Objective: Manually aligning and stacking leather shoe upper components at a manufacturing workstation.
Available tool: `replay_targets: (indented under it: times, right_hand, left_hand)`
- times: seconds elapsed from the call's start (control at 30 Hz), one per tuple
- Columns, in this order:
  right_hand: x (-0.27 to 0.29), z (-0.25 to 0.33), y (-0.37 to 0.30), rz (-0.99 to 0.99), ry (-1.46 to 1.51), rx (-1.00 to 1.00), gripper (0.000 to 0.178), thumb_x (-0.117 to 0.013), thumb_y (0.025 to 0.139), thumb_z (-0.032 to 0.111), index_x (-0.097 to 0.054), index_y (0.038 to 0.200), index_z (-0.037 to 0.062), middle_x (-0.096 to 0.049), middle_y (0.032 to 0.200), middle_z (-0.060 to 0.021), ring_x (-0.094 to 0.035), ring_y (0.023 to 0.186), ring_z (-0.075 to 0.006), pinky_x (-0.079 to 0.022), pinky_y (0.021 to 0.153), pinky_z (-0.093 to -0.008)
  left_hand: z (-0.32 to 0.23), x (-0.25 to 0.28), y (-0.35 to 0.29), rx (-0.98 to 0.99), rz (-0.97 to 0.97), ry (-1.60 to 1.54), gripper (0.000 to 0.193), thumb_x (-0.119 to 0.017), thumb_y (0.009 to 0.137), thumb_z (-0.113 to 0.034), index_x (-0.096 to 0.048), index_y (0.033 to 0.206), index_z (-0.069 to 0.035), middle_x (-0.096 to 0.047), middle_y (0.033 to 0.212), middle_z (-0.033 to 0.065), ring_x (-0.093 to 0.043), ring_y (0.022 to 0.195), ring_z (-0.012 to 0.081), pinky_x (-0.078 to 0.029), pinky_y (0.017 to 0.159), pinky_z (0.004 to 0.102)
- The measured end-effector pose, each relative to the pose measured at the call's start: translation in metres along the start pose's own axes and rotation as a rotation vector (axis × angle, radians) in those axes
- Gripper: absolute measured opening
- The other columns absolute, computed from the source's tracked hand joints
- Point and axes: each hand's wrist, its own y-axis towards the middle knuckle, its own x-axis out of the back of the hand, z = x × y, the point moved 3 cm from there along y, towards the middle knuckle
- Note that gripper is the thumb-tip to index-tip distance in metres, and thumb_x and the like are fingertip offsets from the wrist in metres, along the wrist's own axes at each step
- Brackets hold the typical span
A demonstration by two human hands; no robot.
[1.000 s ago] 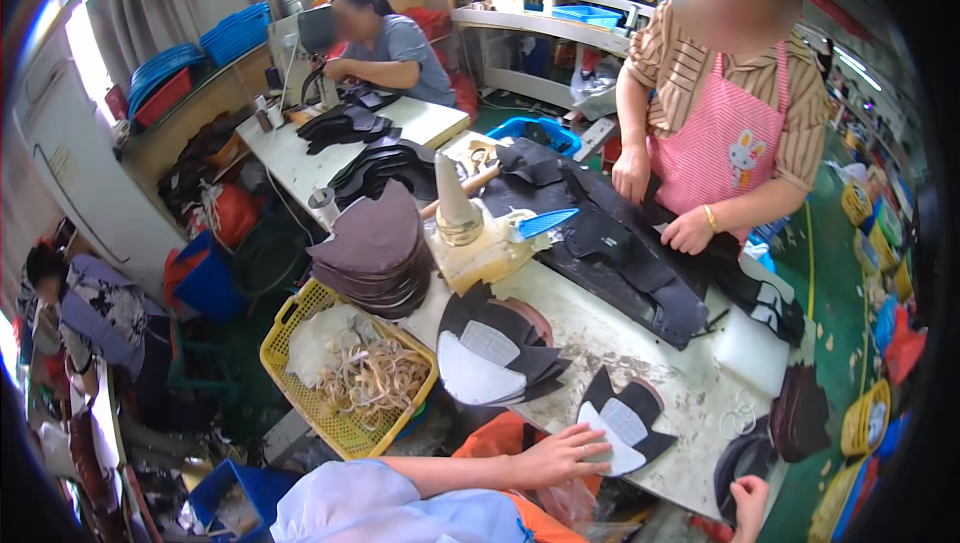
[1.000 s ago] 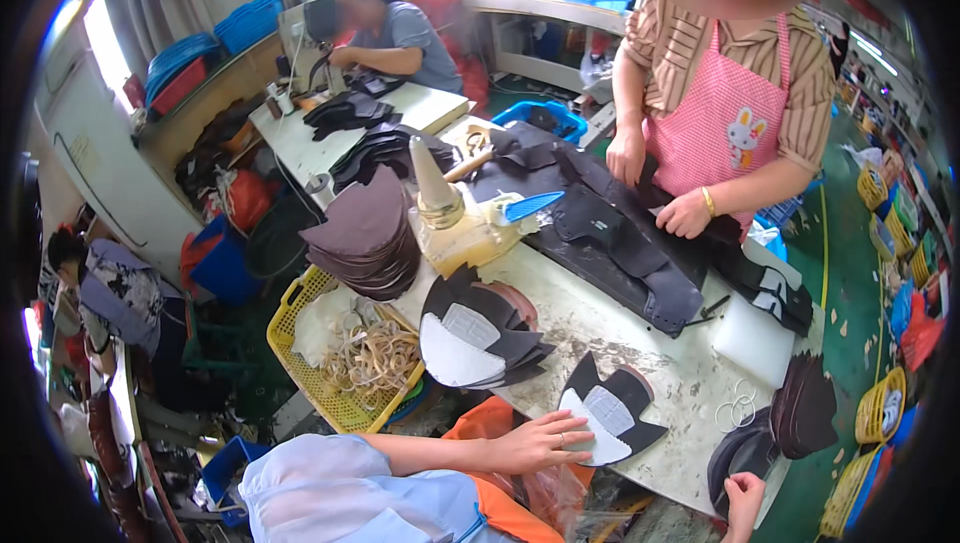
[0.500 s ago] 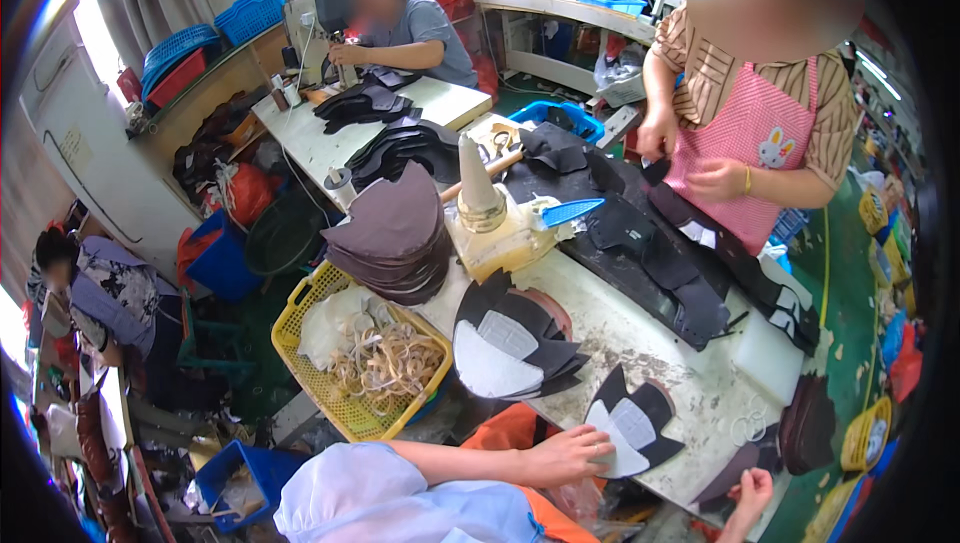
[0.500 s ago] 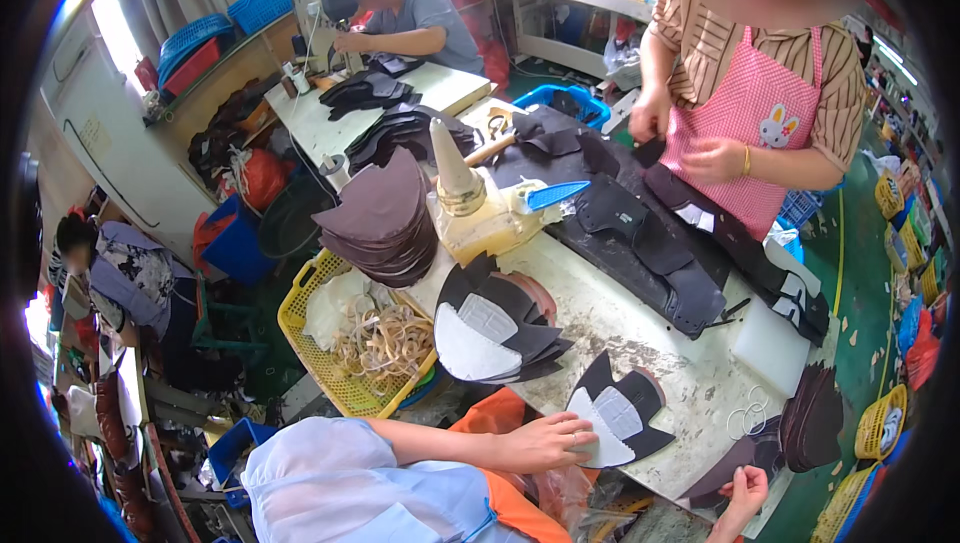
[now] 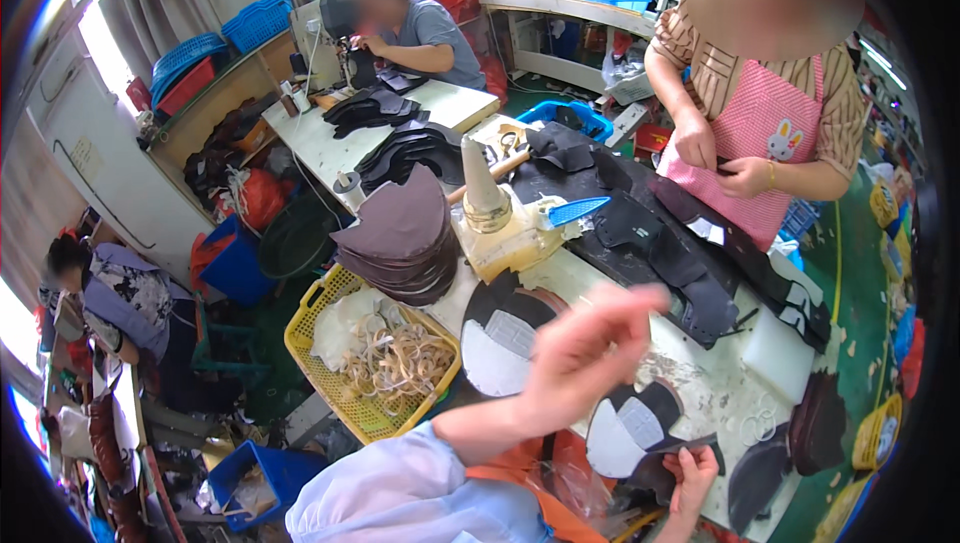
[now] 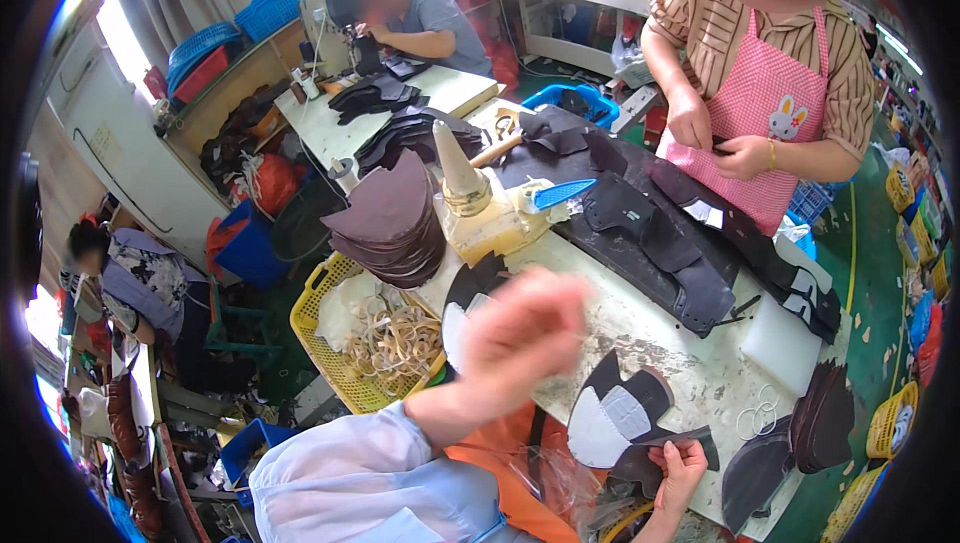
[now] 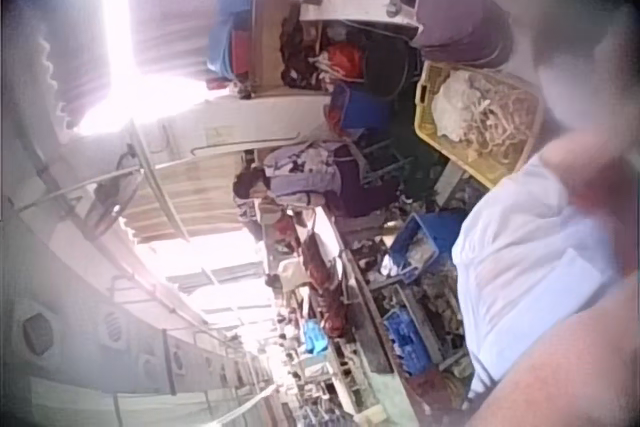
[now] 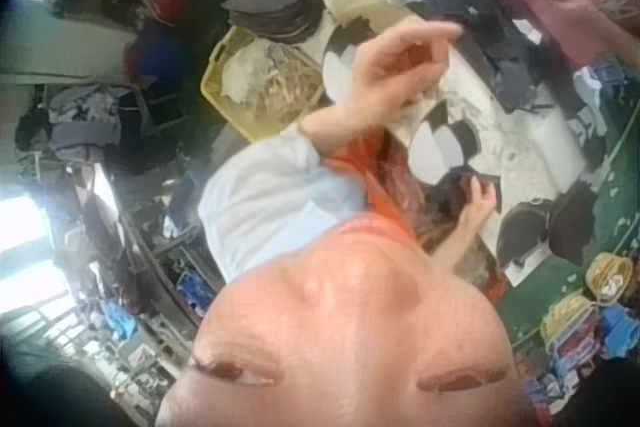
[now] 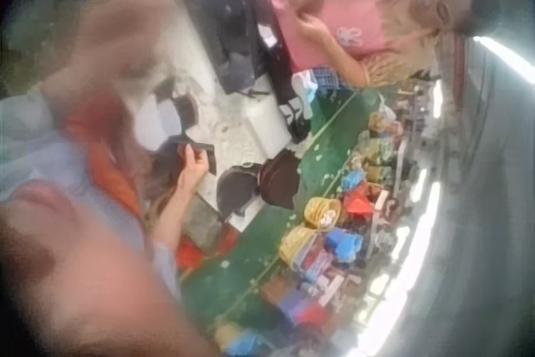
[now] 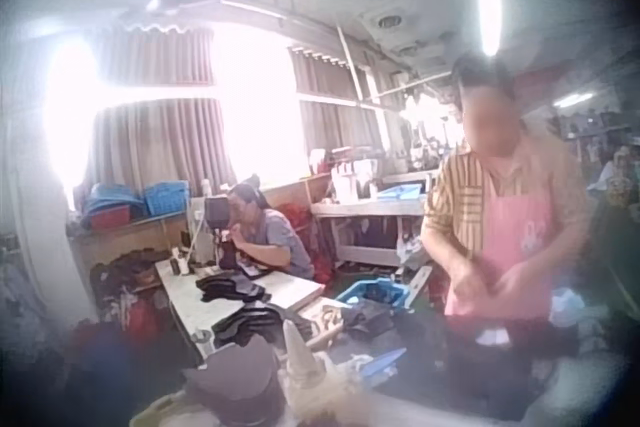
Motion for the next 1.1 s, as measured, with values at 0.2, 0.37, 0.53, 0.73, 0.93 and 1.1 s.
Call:
replay_targets:
  times: [0.2,0.37,0.53,0.73,0.93,1.1]
  right_hand:
    - [-0.001,0.007,-0.001,-0.049,-0.041,0.082,0.011,-0.068,0.089,0.007,-0.057,0.089,0.0038,-0.065,0.077,-0.0063,-0.064,0.06,-0.0122,-0.056,0.058,-0.0254]
    - [-0.005,0.0,-0.007,-0.055,0.022,0.04,0.01,-0.068,0.089,0.005,-0.059,0.091,0.0031,-0.066,0.082,-0.0077,-0.065,0.063,-0.0137,-0.058,0.062,-0.0272]
    - [-0.016,-0.024,-0.008,0.002,0.083,0.043,0.018,-0.067,0.088,0.0,-0.063,0.105,-0.0026,-0.069,0.091,-0.0091,-0.068,0.073,-0.0149,-0.059,0.07,-0.0288]
    - [-0.023,0.007,-0.019,0.041,-0.297,0.141,0.01,-0.066,0.09,0.005,-0.065,0.089,-0.005,-0.069,0.08,-0.0067,-0.064,0.068,-0.0113,-0.051,0.062,-0.0247]
    - [-0.045,0.033,-0.032,0.081,-0.618,0.281,0.013,-0.064,0.089,0.004,-0.061,0.081,-0.0061,-0.064,0.072,-0.0048,-0.059,0.062,-0.0084,-0.043,0.054,-0.023]
    - [-0.049,0.023,-0.03,0.076,-0.087,0.131,0.012,-0.063,0.091,0.007,-0.058,0.082,-0.0006,-0.057,0.065,-0.0015,-0.053,0.056,-0.0073,-0.04,0.051,-0.0227]
  left_hand:
    - [-0.057,-0.025,0.019,-0.613,0.145,0.033,0.078,-0.049,0.089,0.014,-0.005,0.152,0.0,-0.036,0.144,0.0352,-0.057,0.069,0.0197,-0.05,0.071,0.0371]
    - [0.068,-0.054,-0.027,-0.31,0.404,0.545,0.061,-0.071,0.081,-0.003,-0.047,0.137,0.0,-0.048,0.14,0.0236,-0.061,0.109,0.0385,-0.049,0.093,0.0424]
    - [0.199,-0.074,-0.173,0.042,0.616,0.682,0.077,-0.077,0.075,-0.019,-0.044,0.141,-0.001,-0.044,0.142,0.0226,-0.053,0.119,0.0346,-0.043,0.099,0.0473]
    - [0.171,-0.07,-0.147,0.048,0.534,0.627,0.057,-0.073,0.08,-0.016,-0.053,0.131,-0.003,-0.056,0.123,0.0158,-0.056,0.11,0.0324,-0.046,0.093,0.0424]
    - [0.164,-0.069,-0.124,0.119,0.52,0.609,0.02,-0.07,0.083,-0.015,-0.064,0.1,-0.004,-0.062,0.085,0.0075,-0.062,0.08,0.0278,-0.049,0.072,0.0362]
    - [0.206,-0.059,-0.138,0.933,0.323,-0.224,0.026,-0.064,0.095,-0.017,-0.064,0.11,0.004,-0.066,0.095,0.004,-0.064,0.092,0.0168,-0.05,0.08,0.0298]
